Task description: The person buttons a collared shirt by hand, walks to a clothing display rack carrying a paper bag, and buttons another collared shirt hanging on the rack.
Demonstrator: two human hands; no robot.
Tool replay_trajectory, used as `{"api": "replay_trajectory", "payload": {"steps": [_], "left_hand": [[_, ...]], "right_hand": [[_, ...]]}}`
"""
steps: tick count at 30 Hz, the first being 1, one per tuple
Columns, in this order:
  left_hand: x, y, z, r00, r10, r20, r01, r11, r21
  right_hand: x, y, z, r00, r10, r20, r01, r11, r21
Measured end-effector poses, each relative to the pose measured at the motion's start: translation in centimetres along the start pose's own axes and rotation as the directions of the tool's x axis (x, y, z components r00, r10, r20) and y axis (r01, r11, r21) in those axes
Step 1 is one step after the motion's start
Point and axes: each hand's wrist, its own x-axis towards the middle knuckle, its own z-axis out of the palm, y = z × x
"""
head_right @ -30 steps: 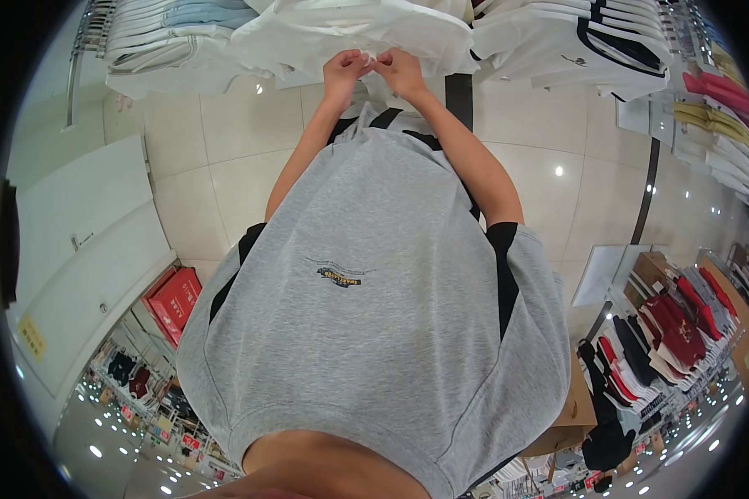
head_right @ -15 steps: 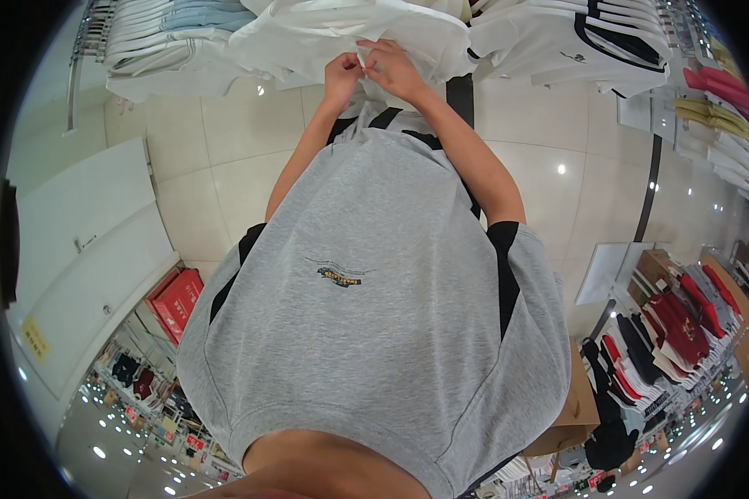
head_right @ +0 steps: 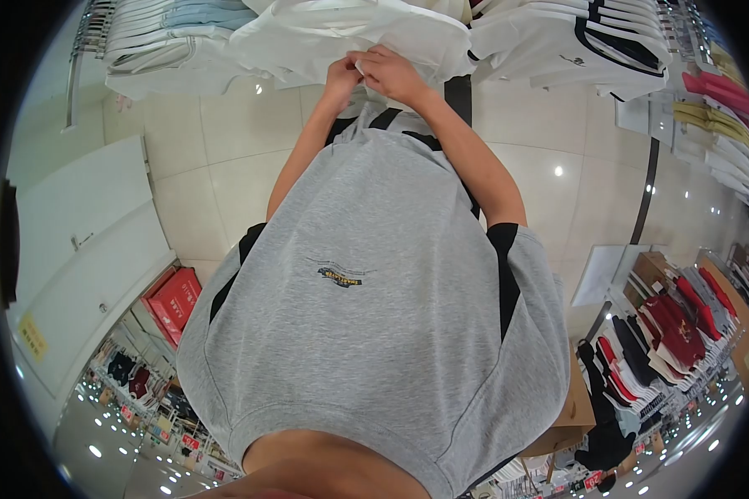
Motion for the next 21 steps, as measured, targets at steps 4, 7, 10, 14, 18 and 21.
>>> {"api": "replay_trajectory", "payload": {"steps": [4, 7, 10, 14, 18, 21], "left_hand": [[0.0, 0.2, -0.3, 0.99, -0.116, 0.079, 0.115, 0.993, 0.009], [-0.5, 1.2, 0.3, 0.987, -0.154, 0.049, 0.157, 0.985, -0.069], [-0.5, 1.0, 0.1, 0.989, -0.145, 0.038, 0.149, 0.979, -0.136], [-0.7, 0.9, 0.3, 0.991, -0.114, -0.072, 0.084, 0.94, -0.33], [-0.4, 0.9, 0.1, 0.993, -0.094, -0.07, 0.066, 0.94, -0.335], [-0.7, 1.4, 0.4, 0.991, -0.099, -0.091, 0.063, 0.939, -0.338]], "right_hand": [[-0.5, 0.1, -0.2, 0.979, 0.08, 0.19, -0.072, 0.996, -0.05], [-0.7, 0.5, 0.0, 0.983, 0.142, 0.116, -0.137, 0.989, -0.049], [-1.1, 1.0, 0.3, 0.987, 0.155, 0.032, -0.155, 0.988, -0.023], [-1.0, 1.2, 0.7, 0.981, 0.176, -0.08, -0.176, 0.984, -0.003], [-2.0, 2.3, 1.8, 0.913, 0.401, -0.068, -0.389, 0.91, 0.145], [-2.5, 2.9, 2.4, 0.83, 0.547, -0.111, -0.503, 0.819, 0.276]]}}
